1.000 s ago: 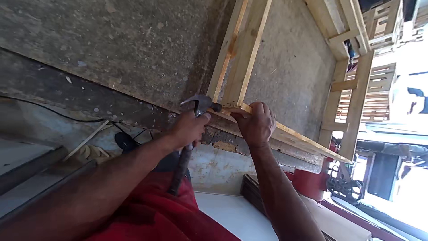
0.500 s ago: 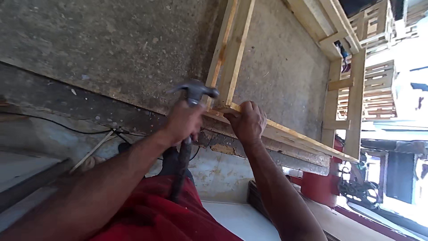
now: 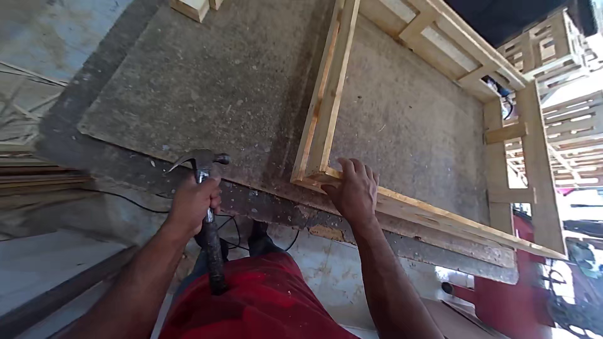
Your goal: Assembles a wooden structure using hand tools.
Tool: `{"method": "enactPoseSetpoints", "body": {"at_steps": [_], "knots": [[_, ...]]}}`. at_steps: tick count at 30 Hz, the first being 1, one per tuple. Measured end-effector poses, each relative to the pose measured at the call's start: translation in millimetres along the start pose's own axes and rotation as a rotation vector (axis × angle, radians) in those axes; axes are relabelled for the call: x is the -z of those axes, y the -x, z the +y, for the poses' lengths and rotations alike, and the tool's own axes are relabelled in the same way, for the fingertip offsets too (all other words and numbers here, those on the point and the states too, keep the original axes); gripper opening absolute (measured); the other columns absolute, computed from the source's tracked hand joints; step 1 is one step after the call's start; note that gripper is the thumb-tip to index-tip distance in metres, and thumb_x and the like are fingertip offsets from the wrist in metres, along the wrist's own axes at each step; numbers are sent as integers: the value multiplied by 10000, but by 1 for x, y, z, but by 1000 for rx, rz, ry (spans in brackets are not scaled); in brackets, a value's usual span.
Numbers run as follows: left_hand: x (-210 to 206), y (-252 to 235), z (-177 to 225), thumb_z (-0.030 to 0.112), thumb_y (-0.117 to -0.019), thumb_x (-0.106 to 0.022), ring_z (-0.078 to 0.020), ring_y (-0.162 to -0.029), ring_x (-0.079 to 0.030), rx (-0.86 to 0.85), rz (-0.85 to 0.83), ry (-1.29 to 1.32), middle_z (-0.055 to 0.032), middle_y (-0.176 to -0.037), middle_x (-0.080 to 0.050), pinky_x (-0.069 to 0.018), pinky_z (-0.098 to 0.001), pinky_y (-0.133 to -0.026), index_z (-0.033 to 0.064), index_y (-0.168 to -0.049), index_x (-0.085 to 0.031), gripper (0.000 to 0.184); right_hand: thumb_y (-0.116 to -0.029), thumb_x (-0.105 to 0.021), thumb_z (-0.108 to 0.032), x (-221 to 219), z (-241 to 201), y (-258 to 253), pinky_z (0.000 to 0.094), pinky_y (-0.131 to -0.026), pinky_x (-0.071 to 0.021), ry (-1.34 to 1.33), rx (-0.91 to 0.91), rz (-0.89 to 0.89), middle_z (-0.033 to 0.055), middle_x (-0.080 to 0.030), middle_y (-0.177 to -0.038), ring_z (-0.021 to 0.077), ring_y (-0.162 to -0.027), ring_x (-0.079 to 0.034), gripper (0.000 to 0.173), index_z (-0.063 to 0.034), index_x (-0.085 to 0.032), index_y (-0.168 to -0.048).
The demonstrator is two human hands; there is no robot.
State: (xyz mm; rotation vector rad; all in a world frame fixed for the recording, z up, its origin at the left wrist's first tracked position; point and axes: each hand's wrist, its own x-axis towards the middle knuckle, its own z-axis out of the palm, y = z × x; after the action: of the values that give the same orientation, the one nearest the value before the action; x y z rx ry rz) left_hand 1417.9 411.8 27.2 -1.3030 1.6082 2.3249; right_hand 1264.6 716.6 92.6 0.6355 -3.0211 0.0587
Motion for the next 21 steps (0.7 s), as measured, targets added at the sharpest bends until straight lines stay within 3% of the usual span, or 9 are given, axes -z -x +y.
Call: {"method": "enactPoseSetpoints", "body": {"at_steps": [3, 5, 6, 9, 10, 12, 14, 16, 21], "knots": [[13, 11, 10, 227, -1082, -521, -108, -466, -492, -96, 101, 106, 17, -638, -473, -526, -291, -468, 107, -1138, -511, 133, -808, -855, -407, 24, -28, 30, 611, -1073, -455, -206, 18, 106, 180, -490, -1505, 397, -1370, -488, 775, -169, -531, -1470], [19, 26, 17, 203, -1091, -490, -133, -514, -566, -186, 146, 177, 4, -647, -520, -588, -341, -550, 69, -1180, -498, 161, -852, -818, -398, 20, -71, 50, 556, -1000, -524, -426, 146, 210, 181, -582, -1387, 354, -1276, -574, 628, -88, -610, -1357], [21, 31, 16, 193, -1087, -477, -162, -563, -624, -260, 147, 214, -15, -663, -565, -622, -391, -619, 35, -1186, -506, 188, -881, -775, -434, 15, -96, 58, 497, -960, -562, -573, 191, 112, 153, -633, -1302, 292, -1202, -625, 601, -53, -626, -1321], [21, 35, 9, 294, -1089, -439, -236, -775, -721, -501, 67, 262, -87, -791, -699, -625, -481, -815, 0, -1118, -592, 332, -910, -638, -661, -11, -170, 60, 359, -864, -631, -965, 240, -625, 12, -710, -1125, 112, -995, -705, 779, -87, -526, -1424], [23, 35, 9, 343, -1096, -424, -238, -845, -721, -538, 26, 263, -99, -862, -719, -607, -476, -857, 1, -1152, -604, 391, -910, -626, -669, -24, -194, 54, 368, -775, -623, -969, 249, -763, -3, -710, -1007, 111, -870, -700, 743, -108, -544, -1390], [43, 37, 11, 315, -1093, -428, -268, -1001, -715, -552, -82, 226, -147, -1033, -724, -580, -489, -958, -30, -1308, -539, 421, -965, -634, -471, -42, -231, 41, 396, -639, -628, -933, 214, -854, 17, -701, -802, 160, -675, -703, 457, -108, -602, -1242], [85, 45, 19, 321, -1067, -519, -228, -1137, -681, -414, -153, -64, -133, -1254, -685, -564, -445, -1011, 27, -1492, -434, 523, -995, -607, -430, -54, -253, 26, 437, -584, -599, -833, 208, -797, 35, -666, -729, 195, -603, -666, 353, -125, -626, -1172], [137, 55, 21, 395, -1032, -609, -244, -1222, -647, -196, -166, -356, -126, -1421, -604, -543, -481, -1042, 120, -1557, -420, 622, -986, -644, -455, -62, -267, 4, 517, -613, -572, -635, 169, -697, 79, -661, -762, 252, -640, -653, 380, -131, -656, -1183], [279, 71, -29, 396, -1040, -588, -248, -1171, -669, 76, 8, -441, -144, -1306, -665, -535, -478, -1041, 75, -1400, -594, 482, -999, -634, -392, -105, -285, -50, 671, -771, -531, -242, -32, -543, 205, -711, -962, 428, -903, -692, 380, -124, -640, -1268]]}}
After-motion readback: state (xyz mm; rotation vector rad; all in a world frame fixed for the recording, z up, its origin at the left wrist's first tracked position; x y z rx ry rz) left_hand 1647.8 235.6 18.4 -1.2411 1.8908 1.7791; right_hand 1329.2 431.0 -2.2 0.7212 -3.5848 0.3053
